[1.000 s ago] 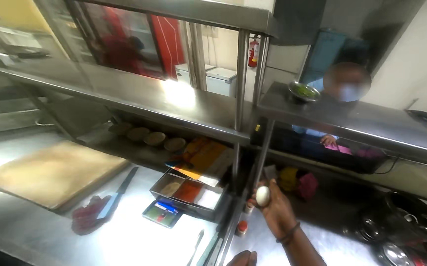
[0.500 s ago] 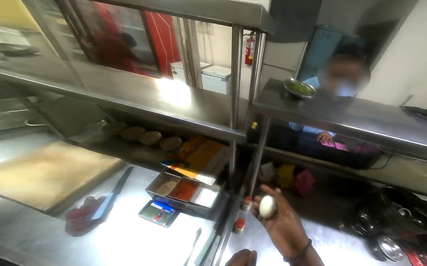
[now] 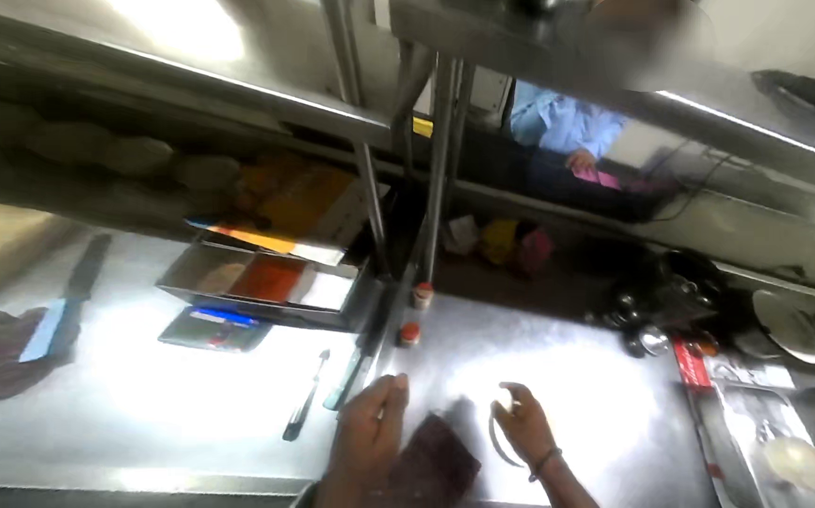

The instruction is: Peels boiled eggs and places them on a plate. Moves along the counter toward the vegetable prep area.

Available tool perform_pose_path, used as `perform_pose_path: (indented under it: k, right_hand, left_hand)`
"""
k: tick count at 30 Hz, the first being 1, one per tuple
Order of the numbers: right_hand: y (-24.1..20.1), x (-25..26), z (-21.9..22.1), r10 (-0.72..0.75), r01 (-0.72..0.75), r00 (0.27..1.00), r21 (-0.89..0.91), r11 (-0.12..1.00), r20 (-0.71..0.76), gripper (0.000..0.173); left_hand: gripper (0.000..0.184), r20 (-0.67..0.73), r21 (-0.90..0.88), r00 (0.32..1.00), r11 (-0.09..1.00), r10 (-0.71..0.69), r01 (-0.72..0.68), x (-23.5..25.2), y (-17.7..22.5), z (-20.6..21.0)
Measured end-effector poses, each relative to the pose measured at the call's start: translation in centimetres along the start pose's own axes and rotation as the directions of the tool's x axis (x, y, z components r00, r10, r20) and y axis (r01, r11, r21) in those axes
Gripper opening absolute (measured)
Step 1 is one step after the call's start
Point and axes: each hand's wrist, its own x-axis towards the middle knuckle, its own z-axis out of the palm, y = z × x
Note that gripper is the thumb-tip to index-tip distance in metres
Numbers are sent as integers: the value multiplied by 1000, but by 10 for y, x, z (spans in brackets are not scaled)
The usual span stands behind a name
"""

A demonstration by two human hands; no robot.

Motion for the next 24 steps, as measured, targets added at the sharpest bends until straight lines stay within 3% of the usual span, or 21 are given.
perform_pose_path:
  k: [4, 12, 17, 24]
  right_hand:
    - [86, -5, -9, 98, -123, 990, -272, 955, -104, 54]
    - [110, -6, 3, 116, -172, 984, -530, 831, -139, 50]
    - [112, -5, 6, 89, -150, 987, -536, 831, -138, 50]
    - [132, -1, -3, 60, -111, 988, -378, 919, -145, 48]
  left_hand:
    - [39, 16, 1, 1000, 1000, -6, 6, 2, -4, 5]
    - [38, 72, 5, 997, 1000, 11, -11, 5, 1, 21]
    - [39, 51, 28, 999, 1000, -6, 4, 5, 1, 22]
    - [39, 13, 30, 999, 998, -50, 49, 7, -3, 20]
